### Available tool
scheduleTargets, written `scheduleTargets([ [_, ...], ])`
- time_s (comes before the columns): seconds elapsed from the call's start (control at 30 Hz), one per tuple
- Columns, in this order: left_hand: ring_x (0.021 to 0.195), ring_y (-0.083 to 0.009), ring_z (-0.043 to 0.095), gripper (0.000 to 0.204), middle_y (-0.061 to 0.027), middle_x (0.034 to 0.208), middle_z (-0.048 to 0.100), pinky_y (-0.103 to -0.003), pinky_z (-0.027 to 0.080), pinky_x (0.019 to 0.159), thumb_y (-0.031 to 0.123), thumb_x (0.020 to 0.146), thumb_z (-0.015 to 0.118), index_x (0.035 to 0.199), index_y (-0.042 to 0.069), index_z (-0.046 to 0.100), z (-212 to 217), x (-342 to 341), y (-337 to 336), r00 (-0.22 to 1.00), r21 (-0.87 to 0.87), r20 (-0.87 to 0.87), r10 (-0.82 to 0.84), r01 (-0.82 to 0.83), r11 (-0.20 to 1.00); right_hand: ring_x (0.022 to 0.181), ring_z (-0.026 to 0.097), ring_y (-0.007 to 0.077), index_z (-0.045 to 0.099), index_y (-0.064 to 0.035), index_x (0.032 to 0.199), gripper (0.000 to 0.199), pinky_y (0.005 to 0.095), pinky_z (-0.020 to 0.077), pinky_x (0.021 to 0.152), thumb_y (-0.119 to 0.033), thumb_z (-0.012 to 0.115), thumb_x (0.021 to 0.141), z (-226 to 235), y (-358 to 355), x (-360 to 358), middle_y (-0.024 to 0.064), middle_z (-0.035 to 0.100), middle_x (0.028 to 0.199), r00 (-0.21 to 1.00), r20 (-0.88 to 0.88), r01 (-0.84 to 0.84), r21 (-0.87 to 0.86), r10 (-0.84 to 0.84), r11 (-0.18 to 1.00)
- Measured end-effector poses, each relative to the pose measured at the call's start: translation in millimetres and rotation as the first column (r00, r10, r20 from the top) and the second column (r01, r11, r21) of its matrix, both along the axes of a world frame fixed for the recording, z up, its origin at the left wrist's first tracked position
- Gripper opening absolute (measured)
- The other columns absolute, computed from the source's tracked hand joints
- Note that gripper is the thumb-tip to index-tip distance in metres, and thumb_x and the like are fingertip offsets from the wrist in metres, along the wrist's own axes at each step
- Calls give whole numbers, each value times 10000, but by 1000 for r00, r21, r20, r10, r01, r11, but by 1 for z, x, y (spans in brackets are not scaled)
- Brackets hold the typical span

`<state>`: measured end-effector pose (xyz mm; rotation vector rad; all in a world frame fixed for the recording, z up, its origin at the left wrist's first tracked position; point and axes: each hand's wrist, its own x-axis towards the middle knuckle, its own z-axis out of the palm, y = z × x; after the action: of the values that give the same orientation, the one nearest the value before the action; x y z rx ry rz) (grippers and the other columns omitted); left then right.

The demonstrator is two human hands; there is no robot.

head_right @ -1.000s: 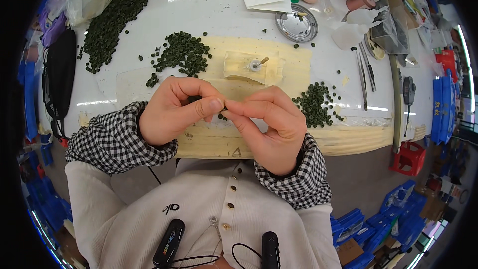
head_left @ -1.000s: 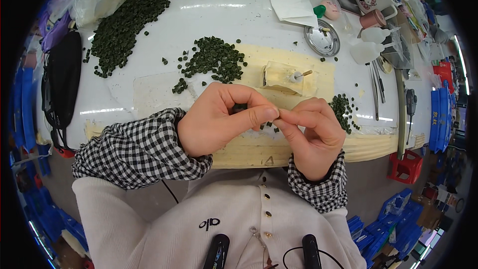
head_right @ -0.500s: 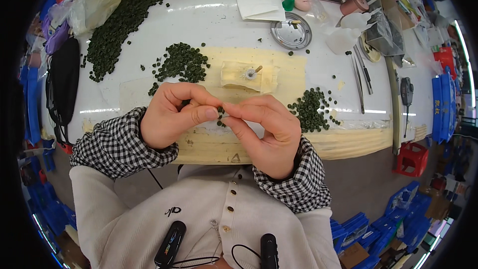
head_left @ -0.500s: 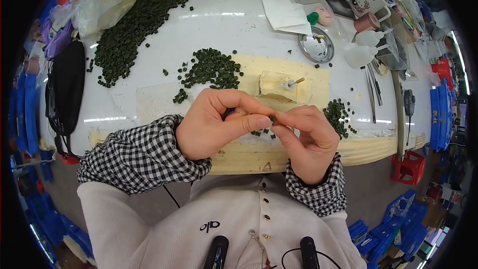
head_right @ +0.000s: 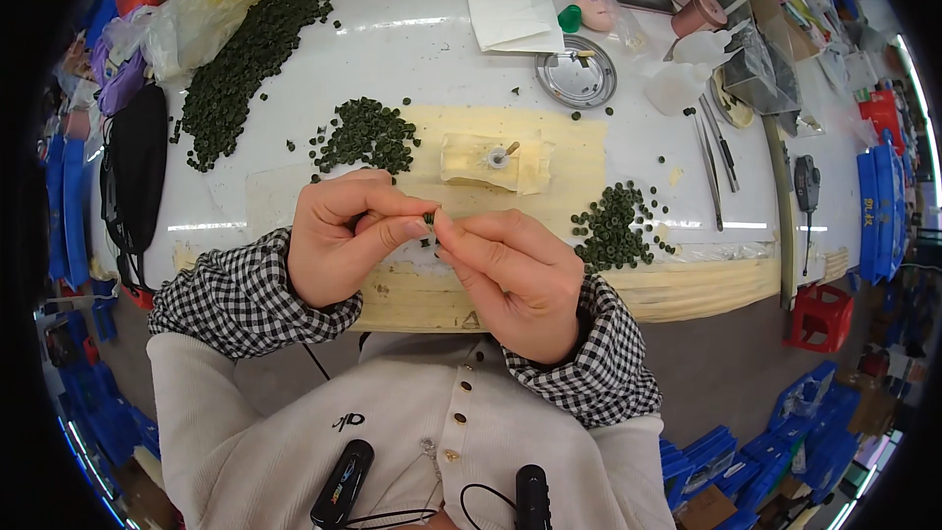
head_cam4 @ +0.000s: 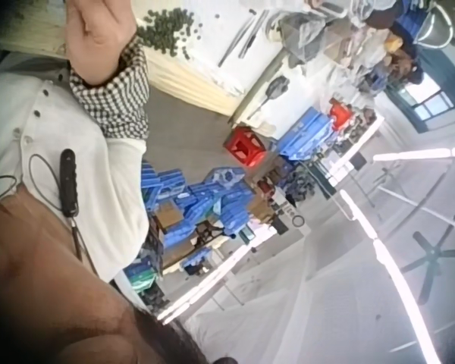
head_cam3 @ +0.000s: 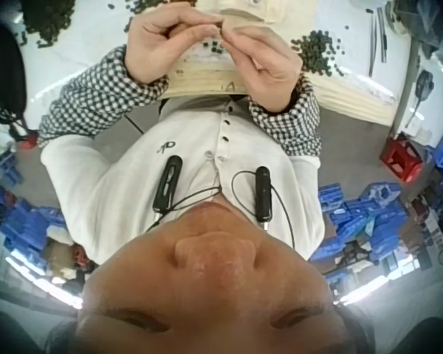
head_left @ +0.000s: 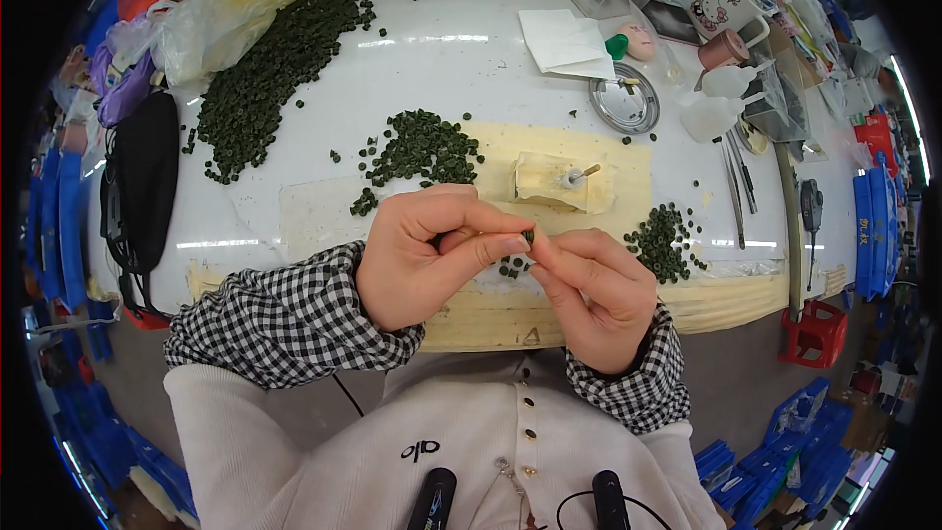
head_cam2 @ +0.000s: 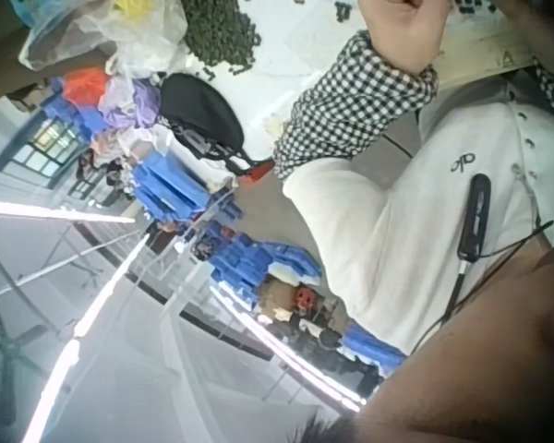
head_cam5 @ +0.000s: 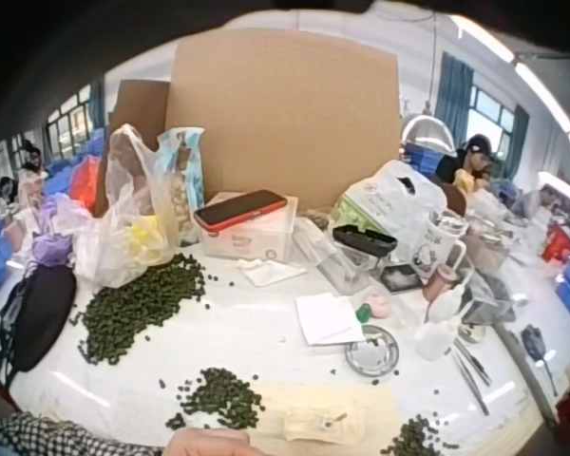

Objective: The recorder is assembling small plastic components, joining green flower-like parts with small black pieces.

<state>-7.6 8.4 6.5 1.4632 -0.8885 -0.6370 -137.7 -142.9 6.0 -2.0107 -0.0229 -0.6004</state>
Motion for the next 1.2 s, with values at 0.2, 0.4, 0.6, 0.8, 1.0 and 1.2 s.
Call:
scheduleTargets([
  [0.2,544,-40,327,152,57,591,398,-214,298,516,47,826,679,975,20,695,3,2,0,996,4,88,22,-22,1000,754,624,162,661,-19,1103,345,223,501,636,86,668,774,-1,2,0,103,638,928,1000,0,29,26,-29,999],
  [0.4,517,-57,302,172,49,580,385,-222,280,491,46,819,683,990,40,694,1,2,0,997,-40,68,31,-28,999,775,630,163,658,-17,1105,338,226,505,648,85,662,783,1,2,0,105,637,933,1000,6,24,30,-25,999],
  [0.6,505,-57,330,177,40,566,390,-228,282,482,28,805,689,981,42,694,4,2,-2,975,-61,216,46,-33,998,787,634,178,651,-12,1112,342,232,511,669,87,658,785,-1,1,0,109,633,946,998,31,48,-30,-47,998],
  [0.8,504,-58,349,181,34,551,386,-234,288,477,23,788,700,967,45,698,3,4,-1,971,-48,234,54,-44,998,785,630,183,650,-15,1115,349,241,508,672,84,663,781,-1,1,0,108,632,946,999,29,47,-49,-46,998],
  [1.0,511,-60,343,183,43,549,378,-234,291,492,16,776,712,957,45,700,3,4,-1,976,-26,210,58,-54,998,786,629,185,654,-15,1106,346,246,507,678,73,674,772,-2,1,0,107,633,931,998,27,58,-43,-57,997],
  [1.2,532,-56,334,187,58,558,372,-229,300,525,-4,766,720,948,33,699,5,4,-1,984,-6,168,64,-64,998,751,604,180,663,-1,1047,291,255,491,670,56,680,762,6,-14,1,105,621,893,956,65,291,-109,-286,950],
])
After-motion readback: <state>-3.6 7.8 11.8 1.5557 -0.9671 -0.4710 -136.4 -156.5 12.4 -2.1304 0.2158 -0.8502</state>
